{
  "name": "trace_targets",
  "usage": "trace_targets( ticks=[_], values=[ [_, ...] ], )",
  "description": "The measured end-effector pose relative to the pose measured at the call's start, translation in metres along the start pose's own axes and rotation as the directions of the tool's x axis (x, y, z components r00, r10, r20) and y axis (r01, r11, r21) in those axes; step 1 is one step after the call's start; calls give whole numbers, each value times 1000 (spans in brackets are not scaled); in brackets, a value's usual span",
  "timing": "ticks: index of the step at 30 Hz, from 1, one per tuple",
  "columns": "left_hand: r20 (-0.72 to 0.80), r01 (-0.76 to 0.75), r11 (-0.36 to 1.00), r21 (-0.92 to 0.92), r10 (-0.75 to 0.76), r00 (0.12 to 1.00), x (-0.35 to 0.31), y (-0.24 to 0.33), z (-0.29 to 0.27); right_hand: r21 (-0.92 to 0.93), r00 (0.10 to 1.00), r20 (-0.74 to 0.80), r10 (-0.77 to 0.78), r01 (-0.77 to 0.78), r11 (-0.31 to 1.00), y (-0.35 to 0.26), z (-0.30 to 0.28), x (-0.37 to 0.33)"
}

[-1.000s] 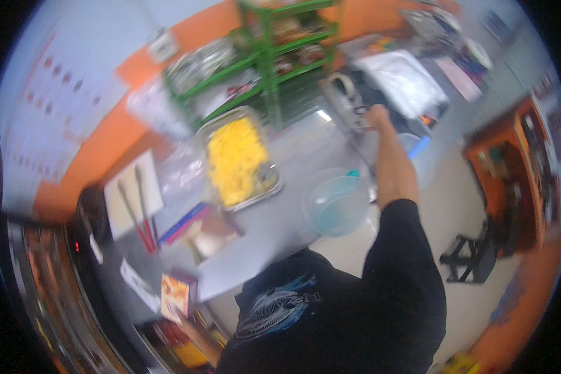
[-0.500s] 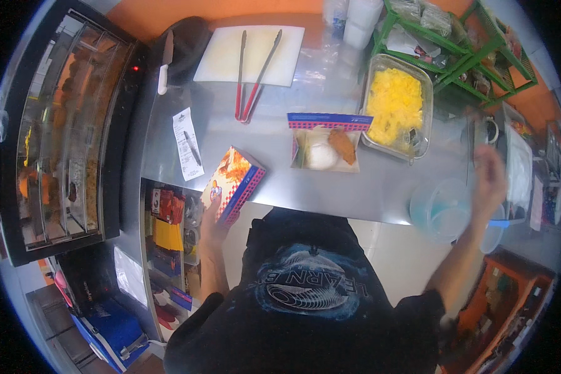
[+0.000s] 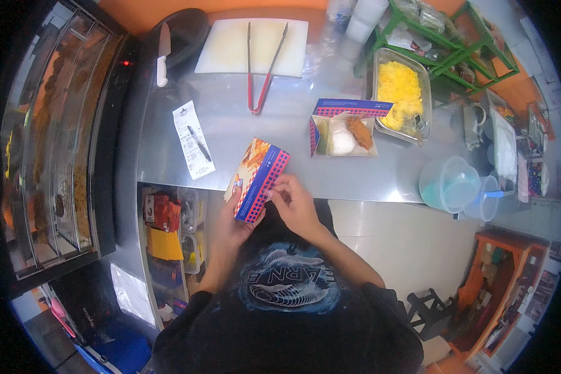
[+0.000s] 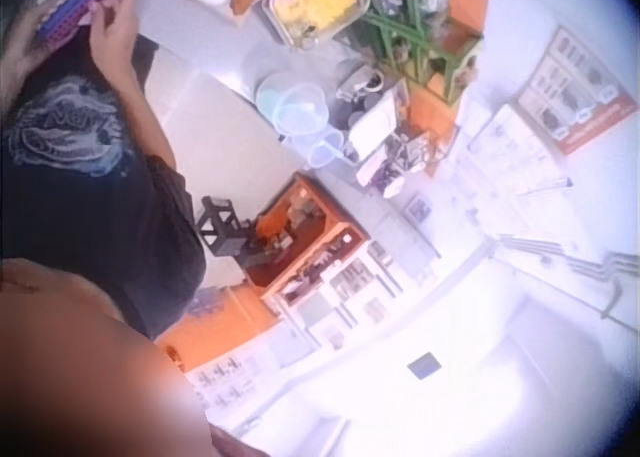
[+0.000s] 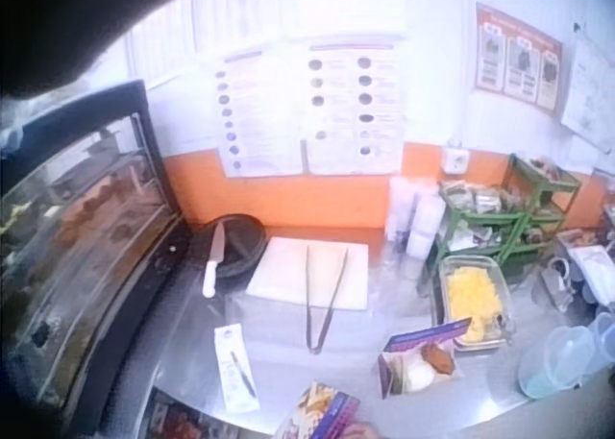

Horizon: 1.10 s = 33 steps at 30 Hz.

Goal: The person assembles two food orders by placing rice balls and fried chicken into paper boxes, adding a scoop of yellow side, then closing the boxes and placing them into a clear plastic bag. The person also writes on a receipt and handles a pen and plastic bag during the process.

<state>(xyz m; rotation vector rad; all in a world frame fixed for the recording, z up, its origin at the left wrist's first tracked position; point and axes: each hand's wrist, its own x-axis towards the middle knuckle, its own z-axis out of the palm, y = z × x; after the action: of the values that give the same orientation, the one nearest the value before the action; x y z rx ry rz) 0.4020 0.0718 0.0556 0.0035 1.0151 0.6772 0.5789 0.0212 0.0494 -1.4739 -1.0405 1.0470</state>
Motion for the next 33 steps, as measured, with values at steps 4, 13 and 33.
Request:
trace_targets(
  ticks=[4,13,33],
  values=[
    [71,-84,996,38,81,994,-3,-8,0,-103,992,-116,-41,29,994,8,17,1],
    [150,-42,998,-50,49,987,-14,-11,-8,-213,998,14,68,-64,975,3,-10,9],
    [134,-445,462,767,563,816,104,54,25,-859,872,-140,-469,128,495,70,-159,34]
  ],
)
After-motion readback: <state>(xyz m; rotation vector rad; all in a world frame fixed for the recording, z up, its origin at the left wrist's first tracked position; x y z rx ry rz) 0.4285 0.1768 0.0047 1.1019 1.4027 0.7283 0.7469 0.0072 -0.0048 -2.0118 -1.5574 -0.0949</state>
